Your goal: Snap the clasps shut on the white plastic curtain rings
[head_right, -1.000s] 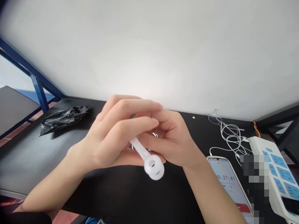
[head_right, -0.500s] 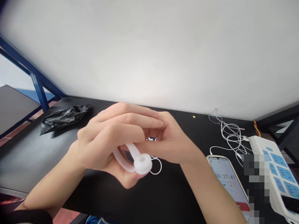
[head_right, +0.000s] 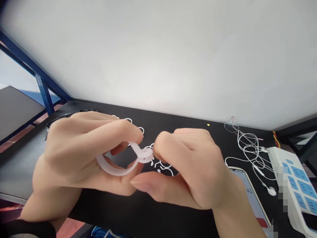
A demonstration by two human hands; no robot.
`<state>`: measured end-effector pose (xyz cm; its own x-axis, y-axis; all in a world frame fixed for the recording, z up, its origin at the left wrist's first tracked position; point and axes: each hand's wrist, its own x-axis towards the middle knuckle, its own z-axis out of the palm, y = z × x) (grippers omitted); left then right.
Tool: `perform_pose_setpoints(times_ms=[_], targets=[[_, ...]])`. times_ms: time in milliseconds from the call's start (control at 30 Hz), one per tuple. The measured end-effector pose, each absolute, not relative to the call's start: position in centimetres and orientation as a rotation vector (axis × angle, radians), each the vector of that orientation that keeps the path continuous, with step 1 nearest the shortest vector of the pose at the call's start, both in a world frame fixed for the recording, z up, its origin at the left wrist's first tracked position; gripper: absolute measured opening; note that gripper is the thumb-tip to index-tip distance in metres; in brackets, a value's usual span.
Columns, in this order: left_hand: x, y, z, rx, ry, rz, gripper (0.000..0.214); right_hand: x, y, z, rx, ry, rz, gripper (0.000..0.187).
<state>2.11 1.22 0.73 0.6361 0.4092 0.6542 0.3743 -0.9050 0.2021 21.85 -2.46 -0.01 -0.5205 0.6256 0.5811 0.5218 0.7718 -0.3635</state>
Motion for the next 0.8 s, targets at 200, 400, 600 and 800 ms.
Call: perform_pose_setpoints(times_ms=[200,400,600,800], targets=[[1.7,1.2,0.9,2.707,0.619,1.036,0.007,21.3,-2.2,0.3,-0.854,-2.340,0.235,0.023],[1.6,1.0,1.2,2.486,0.678,0.963,0.013,21.3,-2.5,0.5,-0.874,-2.360,0.220,0.017],[1.8,0.6,1.9,2.364,0.695,0.804,0.017,21.6,-4.3,0.4,-1.014,-2.210,-0.050,0.013],[2.0,0.8,1.9,2.339,0.674,0.815,0.020,22.9,-6.3,-1.1,-1.245,-2.108,-0.189,0.036]])
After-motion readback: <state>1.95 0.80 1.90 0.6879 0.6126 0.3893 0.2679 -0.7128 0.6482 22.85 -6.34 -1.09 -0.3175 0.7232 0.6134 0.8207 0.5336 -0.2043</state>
